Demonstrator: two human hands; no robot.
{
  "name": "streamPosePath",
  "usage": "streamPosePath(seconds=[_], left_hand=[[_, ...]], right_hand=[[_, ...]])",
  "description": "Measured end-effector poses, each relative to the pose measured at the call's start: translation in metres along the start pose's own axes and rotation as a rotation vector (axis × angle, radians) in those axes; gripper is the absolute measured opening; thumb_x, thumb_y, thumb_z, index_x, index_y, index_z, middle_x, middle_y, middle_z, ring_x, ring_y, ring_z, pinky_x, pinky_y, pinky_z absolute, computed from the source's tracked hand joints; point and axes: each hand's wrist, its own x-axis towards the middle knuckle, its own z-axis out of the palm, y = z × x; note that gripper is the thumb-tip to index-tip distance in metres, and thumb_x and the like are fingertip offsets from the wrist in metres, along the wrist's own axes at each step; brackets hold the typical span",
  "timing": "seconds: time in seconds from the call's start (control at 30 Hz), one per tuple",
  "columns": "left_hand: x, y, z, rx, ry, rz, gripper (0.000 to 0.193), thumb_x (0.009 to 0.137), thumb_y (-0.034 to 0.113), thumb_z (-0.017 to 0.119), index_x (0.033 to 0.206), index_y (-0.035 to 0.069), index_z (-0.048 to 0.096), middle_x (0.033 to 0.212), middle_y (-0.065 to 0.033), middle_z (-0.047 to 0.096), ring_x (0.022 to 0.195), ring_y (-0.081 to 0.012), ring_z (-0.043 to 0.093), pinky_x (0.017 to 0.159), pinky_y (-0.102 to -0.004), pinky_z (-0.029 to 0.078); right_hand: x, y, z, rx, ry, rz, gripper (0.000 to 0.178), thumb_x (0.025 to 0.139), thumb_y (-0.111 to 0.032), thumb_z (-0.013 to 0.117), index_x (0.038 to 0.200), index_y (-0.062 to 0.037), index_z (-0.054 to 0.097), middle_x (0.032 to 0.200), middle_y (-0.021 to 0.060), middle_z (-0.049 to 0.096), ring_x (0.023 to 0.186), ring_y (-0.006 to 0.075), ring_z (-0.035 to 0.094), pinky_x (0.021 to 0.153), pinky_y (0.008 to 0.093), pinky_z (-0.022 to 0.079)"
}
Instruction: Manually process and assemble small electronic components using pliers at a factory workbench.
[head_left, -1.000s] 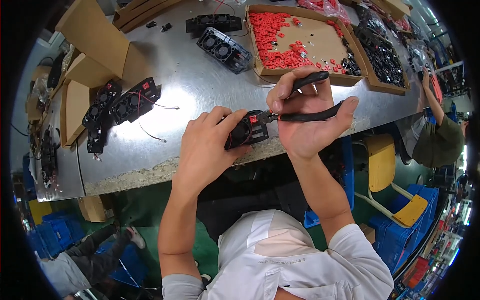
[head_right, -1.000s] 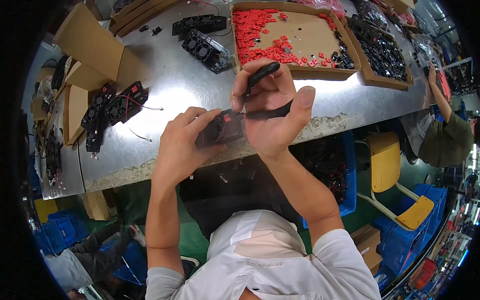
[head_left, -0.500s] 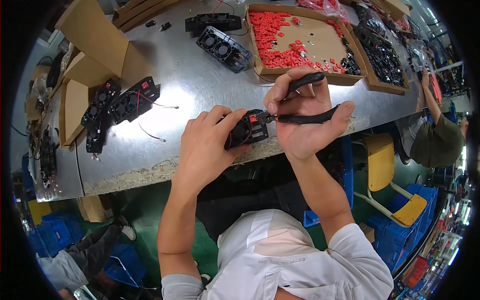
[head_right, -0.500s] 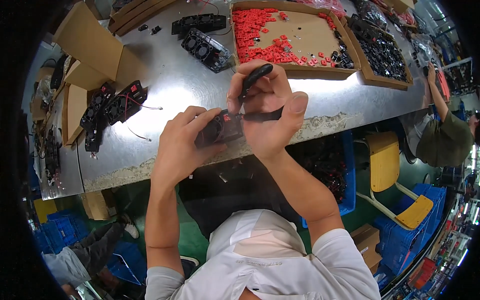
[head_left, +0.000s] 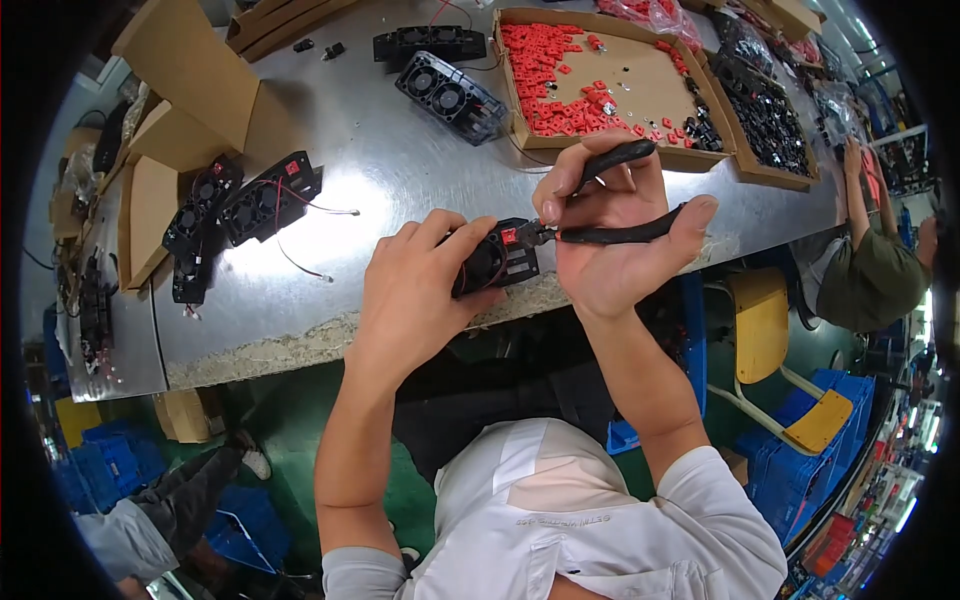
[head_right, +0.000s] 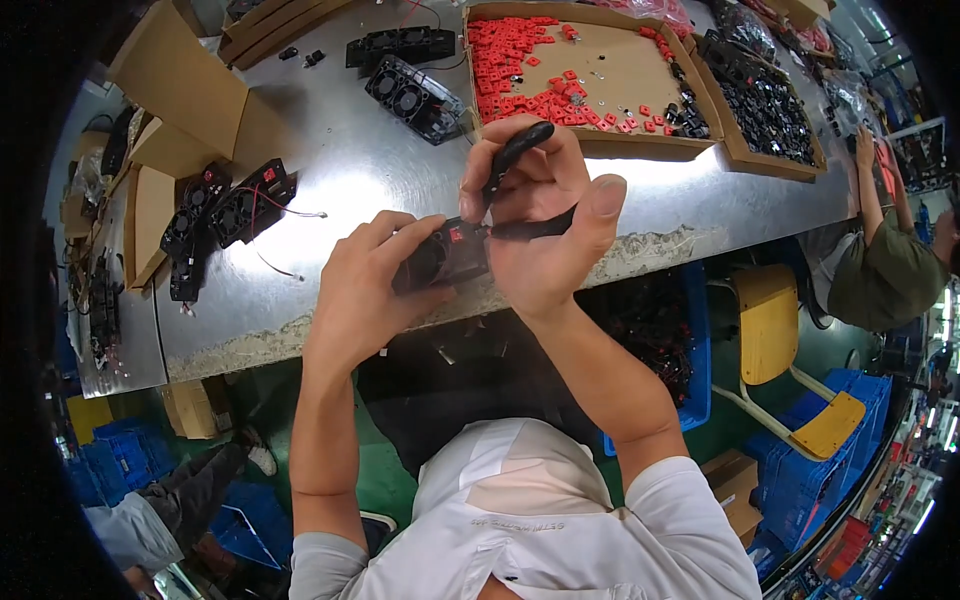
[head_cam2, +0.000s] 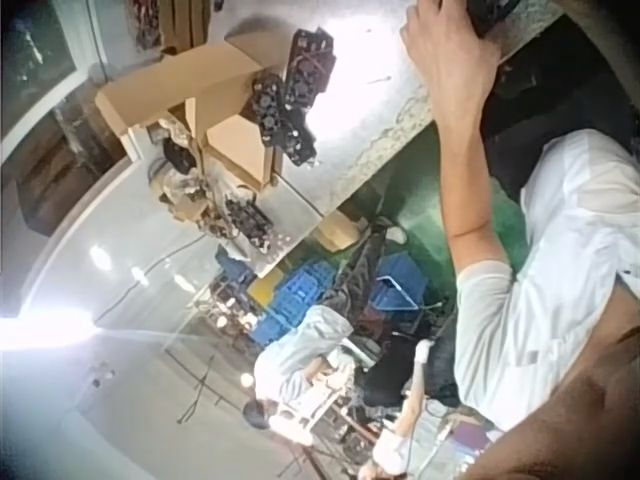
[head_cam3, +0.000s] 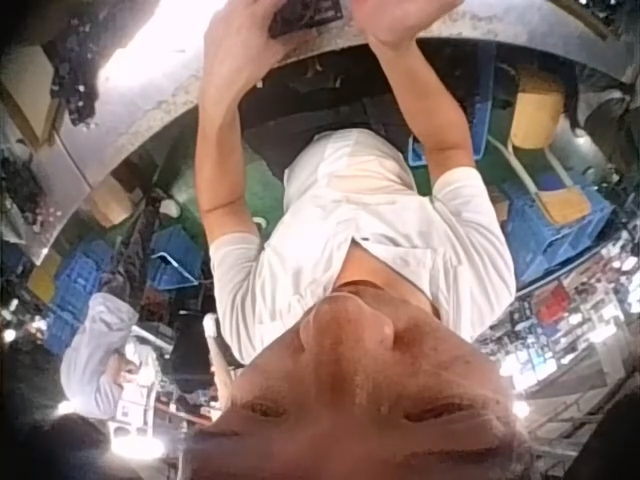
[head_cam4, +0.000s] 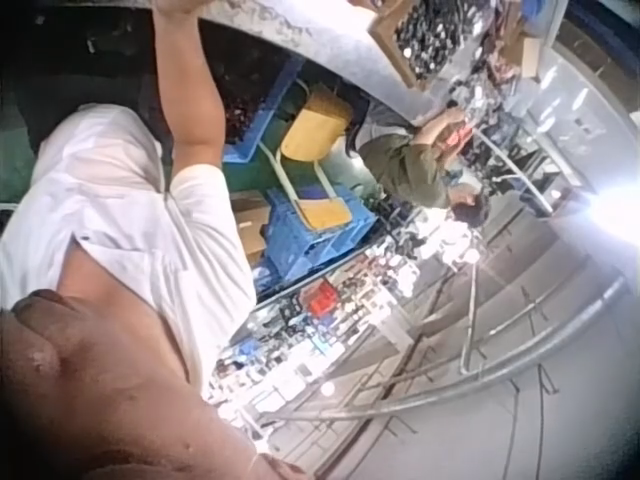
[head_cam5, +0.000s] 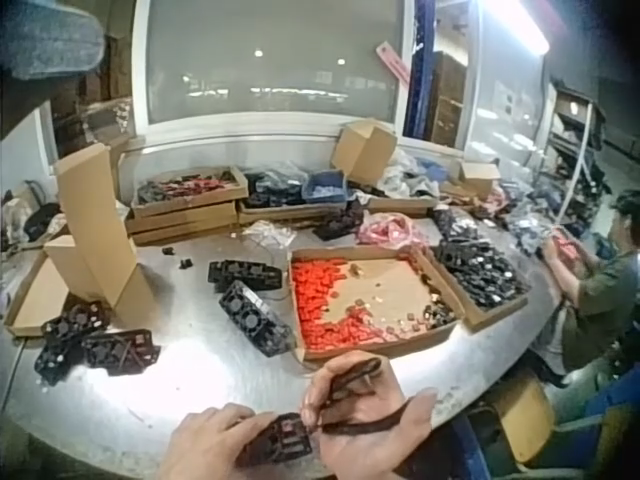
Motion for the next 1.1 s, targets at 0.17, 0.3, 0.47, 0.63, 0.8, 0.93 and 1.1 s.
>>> streamPosePath(seconds=[0.17, 0.3, 0.47, 0.63, 0.8, 0.93, 1.1], left_hand=[[0.0, 0.0, -0.001, 0.014, -0.001, 0.005, 0.065, 0.064, 0.018, 0.089, 0.126, 0.013, 0.07, 0.112, -0.0096, 0.067, 0.098, -0.0336, 0.065, 0.085, -0.0423, 0.052], [0.0, 0.0, 0.0, 0.003, -0.013, 0.005, 0.065, 0.064, 0.018, 0.089, 0.126, 0.013, 0.07, 0.112, -0.0096, 0.067, 0.098, -0.0335, 0.065, 0.085, -0.0424, 0.052], [0.0, 0.0, 0.0, 0.011, -0.008, 0.005, 0.066, 0.065, 0.018, 0.089, 0.127, 0.013, 0.069, 0.113, -0.009, 0.067, 0.099, -0.0332, 0.064, 0.087, -0.0423, 0.051], [-0.001, 0.0, 0.0, 0.009, -0.014, -0.011, 0.066, 0.065, 0.019, 0.089, 0.127, 0.013, 0.069, 0.112, -0.0087, 0.067, 0.1, -0.0331, 0.064, 0.087, -0.0423, 0.051], [-0.001, 0.0, 0.001, 0.0, -0.007, -0.003, 0.065, 0.065, 0.019, 0.089, 0.126, 0.013, 0.069, 0.112, -0.0089, 0.067, 0.099, -0.0331, 0.064, 0.086, -0.0425, 0.052], [-0.001, 0.001, 0.0, 0.013, 0.003, 0.017, 0.065, 0.064, 0.018, 0.09, 0.126, 0.012, 0.069, 0.112, -0.0092, 0.067, 0.097, -0.0337, 0.064, 0.085, -0.0424, 0.052], [0.0, -0.002, 0.0, 0.023, 0.006, 0.044, 0.067, 0.064, 0.017, 0.09, 0.127, 0.011, 0.068, 0.113, -0.0098, 0.067, 0.099, -0.0343, 0.065, 0.086, -0.042, 0.052]], right_hand=[[0.001, 0.001, -0.001, -0.01, -0.001, -0.01, 0.097, 0.085, -0.091, 0.031, 0.115, -0.002, 0.057, 0.083, 0.0149, 0.058, 0.067, 0.0249, 0.051, 0.063, 0.0372, 0.042], [0.001, -0.001, 0.001, 0.015, 0.007, -0.015, 0.097, 0.086, -0.09, 0.031, 0.115, -0.002, 0.057, 0.083, 0.0145, 0.058, 0.067, 0.0249, 0.051, 0.063, 0.0371, 0.042], [0.001, 0.0, 0.0, 0.033, 0.005, 0.006, 0.096, 0.086, -0.09, 0.031, 0.115, -0.0028, 0.058, 0.083, 0.0145, 0.058, 0.067, 0.0248, 0.051, 0.063, 0.037, 0.042], [0.0, 0.001, 0.0, 0.0, 0.001, -0.006, 0.096, 0.086, -0.091, 0.032, 0.115, -0.0028, 0.058, 0.083, 0.0148, 0.058, 0.067, 0.0249, 0.052, 0.063, 0.0367, 0.042], [-0.003, 0.003, 0.0, -0.019, -0.031, -0.039, 0.098, 0.084, -0.092, 0.033, 0.115, -0.0026, 0.057, 0.083, 0.0154, 0.058, 0.067, 0.0248, 0.053, 0.062, 0.0364, 0.042], [-0.005, 0.005, 0.003, -0.048, 0.011, -0.045, 0.099, 0.082, -0.094, 0.033, 0.113, -0.0026, 0.057, 0.081, 0.0147, 0.057, 0.066, 0.0234, 0.051, 0.059, 0.0348, 0.04], [-0.001, 0.006, 0.009, -0.052, 0.056, 0.009, 0.097, 0.082, -0.094, 0.033, 0.107, -0.0032, 0.057, 0.076, 0.0131, 0.055, 0.06, 0.0205, 0.044, 0.056, 0.0333, 0.036]])
